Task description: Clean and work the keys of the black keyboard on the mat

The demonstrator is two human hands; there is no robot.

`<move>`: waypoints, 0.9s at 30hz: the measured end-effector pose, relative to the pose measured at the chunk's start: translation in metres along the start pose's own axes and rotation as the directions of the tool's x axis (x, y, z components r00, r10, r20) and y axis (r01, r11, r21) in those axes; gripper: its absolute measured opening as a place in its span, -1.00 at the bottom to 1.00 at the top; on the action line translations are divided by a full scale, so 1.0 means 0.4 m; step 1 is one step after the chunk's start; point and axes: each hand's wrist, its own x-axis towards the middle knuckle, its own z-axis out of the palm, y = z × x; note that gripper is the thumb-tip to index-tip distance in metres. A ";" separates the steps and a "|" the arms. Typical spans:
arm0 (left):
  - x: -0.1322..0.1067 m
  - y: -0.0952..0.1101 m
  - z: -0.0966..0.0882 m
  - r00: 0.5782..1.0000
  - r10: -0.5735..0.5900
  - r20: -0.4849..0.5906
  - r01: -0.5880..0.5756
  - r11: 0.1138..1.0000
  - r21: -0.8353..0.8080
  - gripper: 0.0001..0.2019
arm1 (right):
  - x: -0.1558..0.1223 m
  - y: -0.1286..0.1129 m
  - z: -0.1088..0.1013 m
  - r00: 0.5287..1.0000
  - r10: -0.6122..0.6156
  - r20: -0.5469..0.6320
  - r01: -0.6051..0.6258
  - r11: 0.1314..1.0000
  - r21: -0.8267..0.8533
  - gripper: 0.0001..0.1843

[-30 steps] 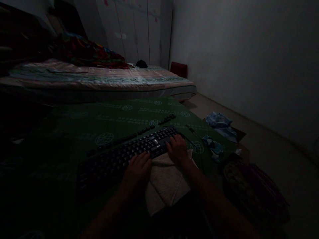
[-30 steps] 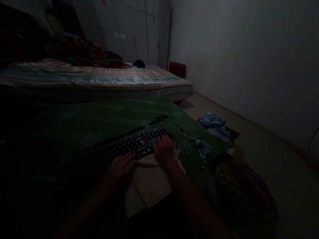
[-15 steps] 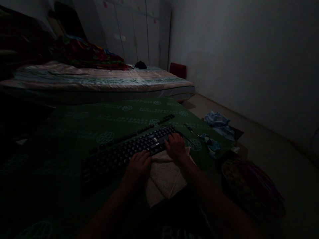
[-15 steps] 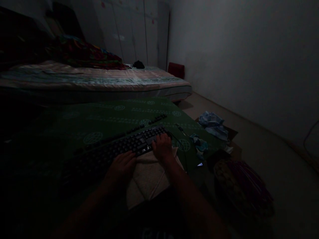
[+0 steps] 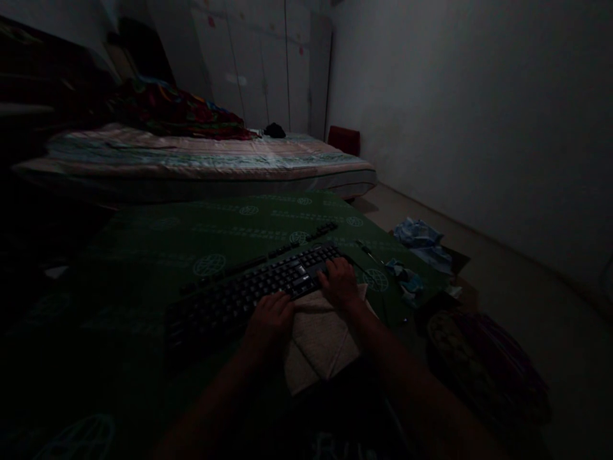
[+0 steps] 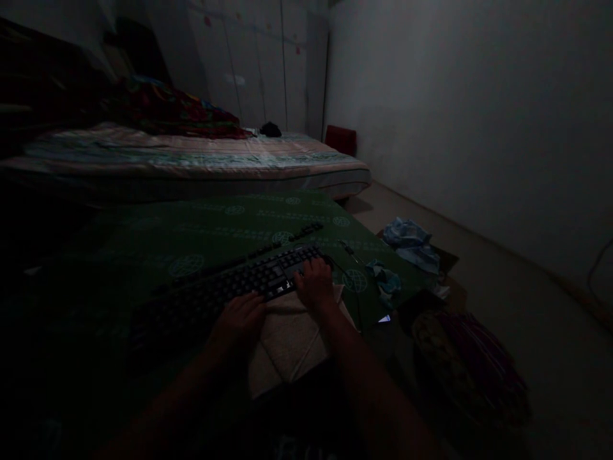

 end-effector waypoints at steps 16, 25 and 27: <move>0.011 0.019 -0.026 0.996 -0.072 0.056 0.073 0.997 -0.031 -0.84 | -0.009 0.005 0.007 0.998 -0.041 -0.047 0.043 0.998 0.042 -0.75; 0.004 0.014 -0.022 0.996 -0.086 0.020 0.087 0.994 -0.065 -0.83 | -0.012 0.006 0.010 0.997 -0.045 -0.056 0.048 0.997 0.063 -0.72; 0.000 0.014 -0.022 0.996 -0.091 0.002 0.091 0.994 -0.066 -0.82 | -0.014 0.005 0.011 0.997 -0.044 -0.069 0.049 0.996 0.073 -0.72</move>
